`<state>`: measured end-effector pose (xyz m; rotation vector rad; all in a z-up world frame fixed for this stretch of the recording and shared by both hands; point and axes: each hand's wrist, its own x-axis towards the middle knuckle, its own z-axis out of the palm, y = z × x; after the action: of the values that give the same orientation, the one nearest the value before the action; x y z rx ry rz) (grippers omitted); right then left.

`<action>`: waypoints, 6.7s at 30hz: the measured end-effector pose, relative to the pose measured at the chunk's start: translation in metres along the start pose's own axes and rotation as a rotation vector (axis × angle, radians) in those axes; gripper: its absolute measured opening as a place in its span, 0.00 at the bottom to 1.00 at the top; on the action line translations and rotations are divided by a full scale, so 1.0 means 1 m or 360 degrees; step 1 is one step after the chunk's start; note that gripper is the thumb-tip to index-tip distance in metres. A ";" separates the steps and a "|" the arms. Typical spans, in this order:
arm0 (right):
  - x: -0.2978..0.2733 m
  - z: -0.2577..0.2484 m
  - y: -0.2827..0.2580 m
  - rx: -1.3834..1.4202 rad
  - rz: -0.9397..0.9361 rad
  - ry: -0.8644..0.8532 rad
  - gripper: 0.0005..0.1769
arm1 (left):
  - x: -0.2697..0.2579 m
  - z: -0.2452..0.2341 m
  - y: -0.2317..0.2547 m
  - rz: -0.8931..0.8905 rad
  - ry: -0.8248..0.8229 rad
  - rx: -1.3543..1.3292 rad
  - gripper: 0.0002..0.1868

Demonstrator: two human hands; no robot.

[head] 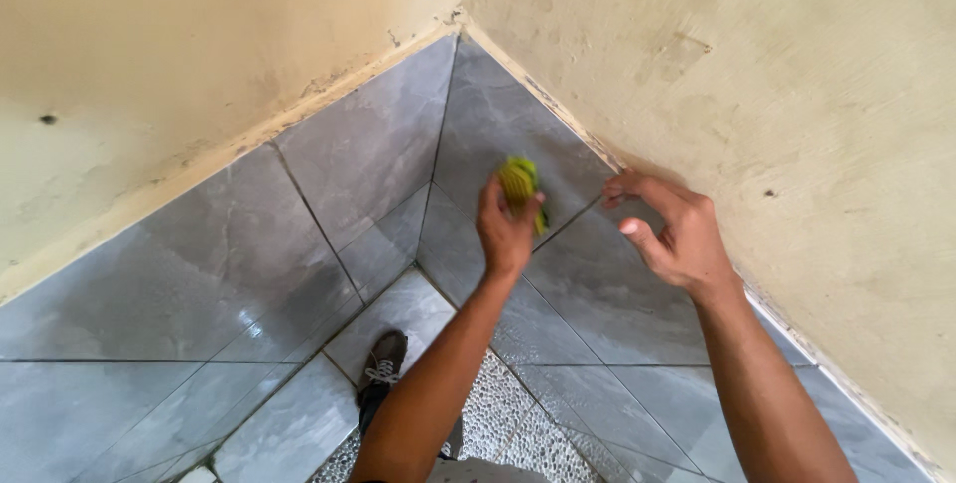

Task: The person scrubs the edge of a wall tile and the wall surface above it using a small green brush.

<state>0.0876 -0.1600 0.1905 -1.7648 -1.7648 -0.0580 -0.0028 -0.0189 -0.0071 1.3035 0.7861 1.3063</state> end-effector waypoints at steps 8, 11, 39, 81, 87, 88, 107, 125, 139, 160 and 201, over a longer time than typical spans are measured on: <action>0.003 0.007 -0.034 -0.0134 0.0300 0.0099 0.15 | -0.055 -0.014 0.051 0.0173 -0.0154 0.0255 0.35; -0.018 0.031 -0.047 -0.0050 0.0515 0.0224 0.17 | -0.058 -0.029 0.072 0.0232 -0.0105 0.0376 0.33; 0.047 0.272 -0.169 0.2023 0.1230 0.0854 0.35 | -0.017 -0.301 0.165 0.0932 0.0078 0.1458 0.29; 0.171 0.293 -0.052 0.1681 0.0884 0.1013 0.38 | 0.078 -0.395 0.052 0.1369 0.0881 0.2449 0.31; 0.129 0.340 -0.076 0.1973 0.1614 0.0617 0.36 | 0.079 -0.397 0.050 0.1372 0.0881 0.2509 0.32; 0.124 0.337 -0.088 0.1941 0.1599 0.0517 0.37 | 0.079 -0.397 0.050 0.1376 0.0886 0.2489 0.32; 0.137 0.314 -0.111 0.1677 0.0937 0.0659 0.37 | 0.078 -0.394 0.050 0.1344 0.0883 0.2427 0.32; 0.157 0.276 -0.105 0.1590 0.0901 0.0698 0.38 | 0.072 -0.393 0.059 0.1341 0.0821 0.2368 0.29; 0.146 0.295 -0.095 0.1767 0.0851 0.0736 0.36 | 0.070 -0.394 0.059 0.1335 0.0784 0.2374 0.30; 0.114 0.387 -0.057 0.1738 0.1277 0.0823 0.36 | 0.066 -0.394 0.066 0.1303 0.0750 0.2406 0.29; 0.087 0.459 0.025 0.2139 0.1629 0.0676 0.34 | 0.077 -0.395 0.046 0.1279 0.0821 0.2458 0.31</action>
<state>-0.0624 0.1279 -0.1457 -1.1913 -0.1856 0.8769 -0.3777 0.1344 -0.0161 2.7173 1.9723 1.6807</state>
